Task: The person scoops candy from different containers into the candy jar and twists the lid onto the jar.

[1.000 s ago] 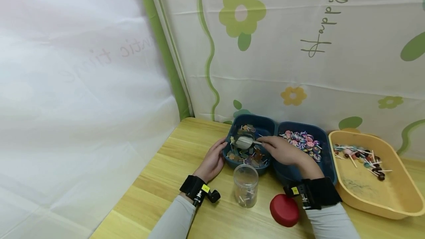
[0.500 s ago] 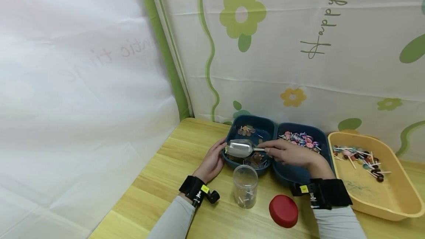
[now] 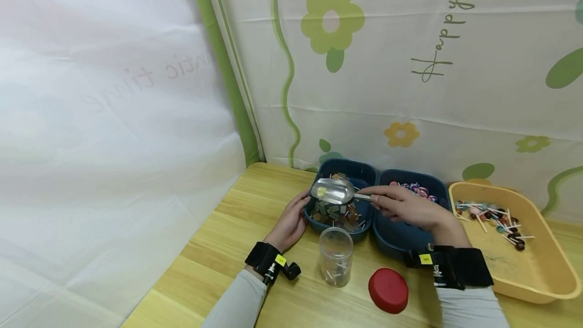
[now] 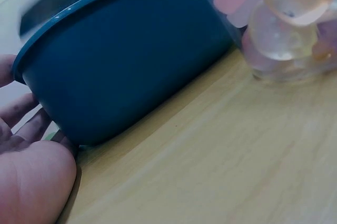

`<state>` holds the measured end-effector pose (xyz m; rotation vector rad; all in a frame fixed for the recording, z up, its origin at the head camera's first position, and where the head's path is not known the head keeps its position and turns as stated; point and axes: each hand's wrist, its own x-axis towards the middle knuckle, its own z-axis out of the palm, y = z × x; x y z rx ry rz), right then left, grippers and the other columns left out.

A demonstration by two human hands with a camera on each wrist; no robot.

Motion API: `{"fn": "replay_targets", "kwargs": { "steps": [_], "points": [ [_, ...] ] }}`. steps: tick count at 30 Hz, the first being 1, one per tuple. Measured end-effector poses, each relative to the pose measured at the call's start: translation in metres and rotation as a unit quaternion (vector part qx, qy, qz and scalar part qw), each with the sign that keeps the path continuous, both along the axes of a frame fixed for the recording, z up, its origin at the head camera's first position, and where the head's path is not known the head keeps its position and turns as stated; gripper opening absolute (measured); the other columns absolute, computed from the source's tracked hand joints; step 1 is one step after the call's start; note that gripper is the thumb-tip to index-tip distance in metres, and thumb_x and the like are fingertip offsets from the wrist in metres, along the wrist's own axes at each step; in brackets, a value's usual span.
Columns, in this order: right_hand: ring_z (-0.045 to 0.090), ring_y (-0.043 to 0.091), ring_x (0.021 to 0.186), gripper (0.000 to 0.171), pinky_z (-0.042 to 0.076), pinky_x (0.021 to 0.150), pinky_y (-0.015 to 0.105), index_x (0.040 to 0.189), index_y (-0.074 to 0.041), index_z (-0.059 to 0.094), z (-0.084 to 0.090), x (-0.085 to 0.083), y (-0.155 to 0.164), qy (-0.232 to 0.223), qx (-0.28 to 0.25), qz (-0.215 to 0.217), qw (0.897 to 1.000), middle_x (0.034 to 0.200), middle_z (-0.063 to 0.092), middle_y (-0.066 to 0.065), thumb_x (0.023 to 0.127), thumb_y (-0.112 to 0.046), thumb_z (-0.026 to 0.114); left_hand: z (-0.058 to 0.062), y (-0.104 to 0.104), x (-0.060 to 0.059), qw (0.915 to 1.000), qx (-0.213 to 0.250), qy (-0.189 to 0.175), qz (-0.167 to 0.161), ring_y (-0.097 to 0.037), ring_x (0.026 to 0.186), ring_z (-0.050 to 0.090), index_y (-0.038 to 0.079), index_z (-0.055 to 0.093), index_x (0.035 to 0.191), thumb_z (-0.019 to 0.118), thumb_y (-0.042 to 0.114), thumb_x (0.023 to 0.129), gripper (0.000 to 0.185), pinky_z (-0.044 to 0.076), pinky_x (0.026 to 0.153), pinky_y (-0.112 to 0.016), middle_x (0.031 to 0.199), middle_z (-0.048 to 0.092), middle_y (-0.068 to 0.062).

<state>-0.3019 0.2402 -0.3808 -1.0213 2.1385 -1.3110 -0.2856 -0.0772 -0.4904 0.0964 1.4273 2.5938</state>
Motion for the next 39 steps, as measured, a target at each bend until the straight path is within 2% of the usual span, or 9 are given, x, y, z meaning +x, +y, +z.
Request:
{"fn": "replay_targets", "kwargs": {
  "steps": [3, 8, 16, 20, 22, 25, 27, 31, 39],
  "points": [
    [0.033, 0.029, 0.053, 0.038, 0.040, 0.051, 0.039, 0.147, 0.001, 0.049, 0.011, 0.005, 0.005, 0.030, -0.046, 0.006, 0.998, 0.073, 0.042, 0.014, 0.112, -0.008, 0.035, -0.001, 0.000, 0.001, 1.0000, 0.004, 0.001, -0.004, -0.027, 0.150, 0.030, 0.006, 0.041, 0.155, 0.046, 0.017, 0.110, 0.046, 0.024, 0.123, -0.041, 0.161, 0.033, -0.014],
    [0.032, 0.023, 0.052, 0.041, 0.032, 0.046, 0.039, 0.146, 0.009, 0.045, 0.032, 0.017, 0.019, 0.071, -0.122, 0.025, 0.990, 0.070, 0.038, 0.008, 0.109, 0.008, 0.027, -0.001, 0.000, 0.001, 1.0000, 0.009, -0.004, 0.000, -0.030, 0.150, 0.030, 0.005, 0.039, 0.156, 0.047, 0.019, 0.110, 0.048, 0.025, 0.122, -0.044, 0.163, 0.031, -0.017],
    [0.030, 0.019, 0.051, 0.042, 0.029, 0.047, 0.036, 0.140, 0.014, 0.050, 0.055, 0.035, 0.041, 0.122, -0.150, -0.007, 0.981, 0.067, 0.033, 0.004, 0.105, 0.017, 0.027, -0.001, -0.001, -0.001, 0.9998, 0.007, -0.013, 0.010, -0.029, 0.149, 0.032, 0.008, 0.044, 0.153, 0.050, 0.020, 0.110, 0.045, 0.029, 0.121, -0.041, 0.161, 0.035, -0.015],
    [0.033, 0.020, 0.052, 0.039, 0.032, 0.047, 0.033, 0.135, 0.011, 0.057, 0.063, 0.043, 0.047, 0.158, -0.107, -0.044, 0.981, 0.066, 0.033, 0.003, 0.104, 0.016, 0.034, 0.001, -0.001, -0.003, 0.9998, 0.008, -0.014, 0.010, -0.027, 0.149, 0.033, 0.007, 0.043, 0.154, 0.050, 0.019, 0.109, 0.047, 0.029, 0.121, -0.041, 0.161, 0.035, -0.014],
    [0.046, 0.017, 0.057, 0.036, 0.040, 0.050, 0.027, 0.132, 0.005, 0.063, 0.066, 0.048, 0.049, 0.169, -0.064, -0.083, 0.980, 0.070, 0.048, 0.000, 0.104, 0.013, 0.041, 0.001, -0.001, -0.004, 0.9998, 0.010, -0.012, 0.010, -0.027, 0.149, 0.033, 0.006, 0.042, 0.155, 0.050, 0.018, 0.109, 0.047, 0.028, 0.121, -0.041, 0.162, 0.035, -0.014],
    [0.062, 0.012, 0.075, 0.031, 0.050, 0.062, 0.023, 0.125, -0.003, 0.071, 0.069, 0.055, 0.054, 0.178, 0.004, -0.135, 0.975, 0.090, 0.069, -0.005, 0.103, 0.006, 0.052, 0.003, 0.000, -0.006, 0.9999, 0.008, -0.008, 0.008, -0.027, 0.150, 0.031, 0.005, 0.041, 0.155, 0.049, 0.018, 0.110, 0.048, 0.028, 0.121, -0.041, 0.162, 0.034, -0.014],
    [0.067, 0.010, 0.091, 0.028, 0.054, 0.071, 0.022, 0.121, -0.009, 0.075, 0.071, 0.060, 0.056, 0.177, 0.044, -0.158, 0.970, 0.110, 0.074, -0.006, 0.102, 0.002, 0.058, 0.003, 0.000, -0.007, 0.9999, 0.005, -0.005, 0.007, -0.027, 0.150, 0.031, 0.005, 0.041, 0.155, 0.049, 0.018, 0.110, 0.048, 0.028, 0.121, -0.041, 0.162, 0.033, -0.014],
    [0.067, 0.004, 0.094, 0.024, 0.053, 0.070, 0.021, 0.113, -0.017, 0.080, 0.075, 0.068, 0.056, 0.190, 0.088, -0.174, 0.962, 0.106, 0.076, -0.009, 0.098, -0.003, 0.067, 0.004, 0.001, -0.007, 1.0000, 0.001, -0.006, 0.005, -0.027, 0.150, 0.031, 0.005, 0.040, 0.156, 0.049, 0.019, 0.110, 0.049, 0.028, 0.121, -0.041, 0.162, 0.033, -0.014],
    [0.054, 0.006, 0.068, 0.022, 0.039, 0.054, 0.024, 0.105, -0.028, 0.081, 0.079, 0.083, 0.047, 0.243, 0.149, -0.165, 0.944, 0.087, 0.069, -0.016, 0.092, -0.011, 0.076, 0.002, 0.001, -0.004, 0.9999, 0.000, -0.010, 0.005, -0.028, 0.150, 0.030, 0.006, 0.040, 0.156, 0.048, 0.018, 0.110, 0.048, 0.027, 0.122, -0.041, 0.163, 0.033, -0.014]
  ]
}}
